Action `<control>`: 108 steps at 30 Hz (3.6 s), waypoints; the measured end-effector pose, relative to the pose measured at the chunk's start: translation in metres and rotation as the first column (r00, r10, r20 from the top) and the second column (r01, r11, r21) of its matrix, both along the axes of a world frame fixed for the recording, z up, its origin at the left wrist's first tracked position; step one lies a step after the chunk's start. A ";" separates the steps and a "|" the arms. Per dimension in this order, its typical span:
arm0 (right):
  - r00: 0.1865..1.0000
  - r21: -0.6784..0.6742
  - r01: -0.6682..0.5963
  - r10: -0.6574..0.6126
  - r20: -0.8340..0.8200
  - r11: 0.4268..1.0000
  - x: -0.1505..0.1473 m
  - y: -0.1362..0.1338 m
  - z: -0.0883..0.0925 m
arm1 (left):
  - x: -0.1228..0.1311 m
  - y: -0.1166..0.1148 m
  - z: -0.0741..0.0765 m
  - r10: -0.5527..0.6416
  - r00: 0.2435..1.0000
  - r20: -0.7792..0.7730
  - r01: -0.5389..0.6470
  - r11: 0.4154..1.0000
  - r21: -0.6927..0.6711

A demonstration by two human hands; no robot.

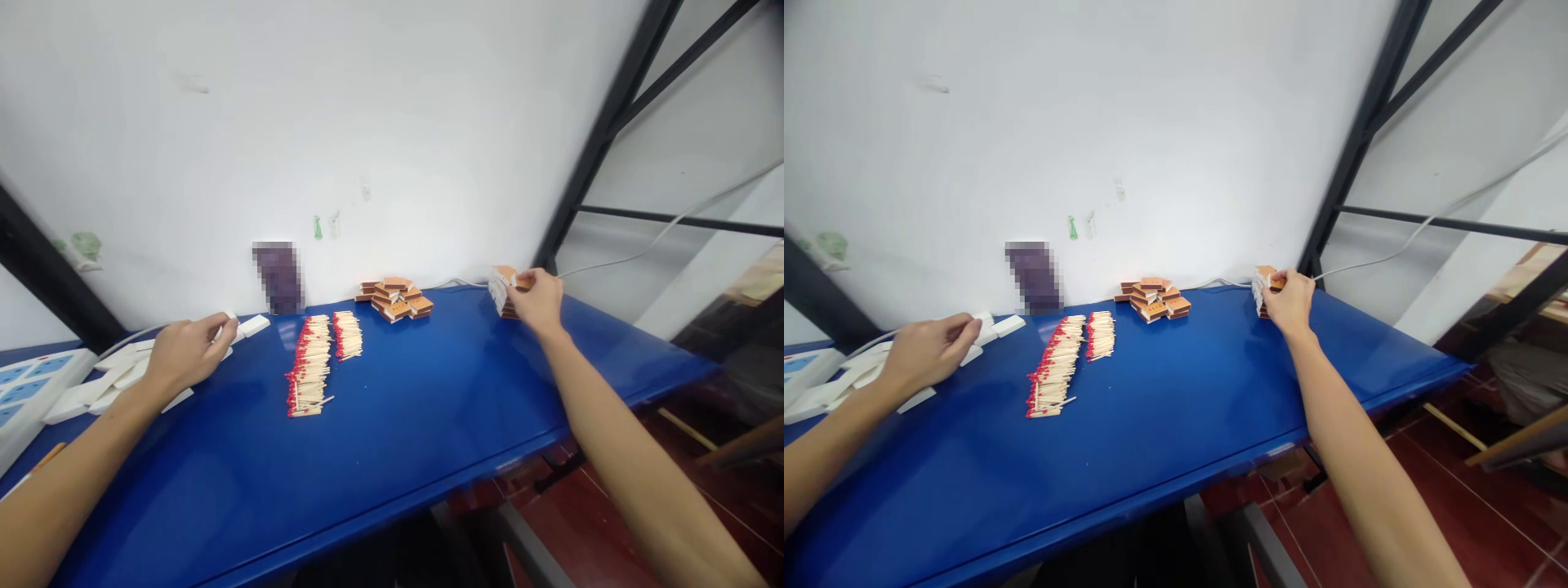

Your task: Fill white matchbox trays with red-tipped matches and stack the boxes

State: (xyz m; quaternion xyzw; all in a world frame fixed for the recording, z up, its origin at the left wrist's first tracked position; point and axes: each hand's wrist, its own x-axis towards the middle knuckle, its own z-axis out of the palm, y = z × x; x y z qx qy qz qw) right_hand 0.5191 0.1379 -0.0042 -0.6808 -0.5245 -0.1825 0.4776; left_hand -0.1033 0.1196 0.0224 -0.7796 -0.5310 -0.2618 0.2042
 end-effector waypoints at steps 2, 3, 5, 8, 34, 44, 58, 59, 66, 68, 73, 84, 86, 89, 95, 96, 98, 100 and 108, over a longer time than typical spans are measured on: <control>1.000 -0.005 0.001 -0.001 0.018 1.000 0.001 0.003 -0.003 | 0.008 -0.005 0.002 0.204 0.978 -0.042 -0.208 0.954 -0.215; 1.000 -0.009 0.007 -0.006 0.027 1.000 0.002 0.004 -0.004 | 0.013 -0.008 0.004 0.253 0.965 -0.072 -0.263 0.918 -0.295; 0.999 -0.023 0.025 -0.024 0.037 0.999 0.005 0.008 -0.007 | 0.020 -0.013 0.008 0.297 0.950 -0.100 -0.312 0.873 -0.375; 0.998 -0.051 0.045 -0.043 0.034 0.998 0.008 0.011 -0.012 | 0.022 -0.015 0.009 0.258 0.962 -0.083 -0.270 0.878 -0.394; 0.993 -0.011 0.116 -0.116 0.012 0.993 -0.006 -0.004 -0.005 | 0.014 -0.001 -0.017 0.027 0.987 -0.161 -0.051 0.987 -0.149; 0.993 -0.082 0.106 -0.101 0.066 0.991 0.005 0.008 -0.016 | 0.012 0.001 -0.033 0.130 0.957 -0.260 -0.203 0.940 -0.274; 0.989 -0.040 0.096 -0.091 0.119 0.995 -0.025 -0.007 0.003 | 0.021 -0.005 -0.032 0.097 0.949 -0.301 -0.165 0.963 -0.211; 0.988 -0.030 0.047 -0.042 0.151 0.998 -0.035 -0.010 0.006 | 0.022 -0.005 -0.032 0.100 0.945 -0.312 -0.174 0.960 -0.221; 0.930 -0.109 -0.330 0.343 0.133 0.938 -0.108 0.003 0.032 | 0.031 -0.009 -0.029 0.104 0.937 -0.332 -0.173 0.968 -0.184; 0.917 -0.060 -0.389 0.393 0.067 0.919 -0.118 0.018 0.044 | 0.036 -0.011 -0.029 0.110 0.939 -0.326 -0.163 0.977 -0.140; 0.889 0.038 -0.453 0.454 -0.050 0.891 -0.142 0.040 0.053 | 0.039 -0.011 -0.033 0.093 0.942 -0.324 -0.143 0.981 -0.135; 0.608 -0.385 -0.641 0.746 0.273 0.664 -0.182 0.008 0.011 | 0.040 -0.014 -0.028 -0.054 0.983 -0.176 0.029 0.990 -0.140; 0.561 -0.425 -0.642 0.769 0.307 0.638 -0.188 0.004 0.011 | 0.044 -0.020 -0.022 -0.077 0.990 -0.117 0.065 0.992 -0.106; 0.526 -0.476 -0.615 0.777 0.347 0.629 -0.193 0.002 0.009 | 0.053 -0.030 -0.016 -0.213 0.976 -0.036 0.211 0.976 -0.044; 0.529 -0.518 -0.562 0.762 0.374 0.644 -0.191 0.008 -0.001 | 0.083 -0.047 -0.020 -0.563 0.826 -0.030 0.563 0.819 0.112; 0.532 -0.513 -0.565 0.761 0.371 0.646 -0.190 0.008 -0.001 | 0.088 -0.049 -0.021 -0.602 0.798 -0.033 0.601 0.789 0.129; 0.540 -0.500 -0.573 0.758 0.365 0.649 -0.189 0.009 -0.003 | 0.097 -0.052 -0.024 -0.660 0.751 0.001 0.652 0.742 0.157; 0.543 -0.496 -0.573 0.756 0.366 0.652 -0.189 0.010 -0.004 | 0.102 -0.054 -0.025 -0.685 0.725 0.071 0.665 0.724 0.183; 0.524 -0.517 -0.583 0.777 0.350 0.626 -0.189 0.014 -0.007 | 0.124 -0.088 -0.014 -0.741 0.663 0.103 0.709 0.667 0.231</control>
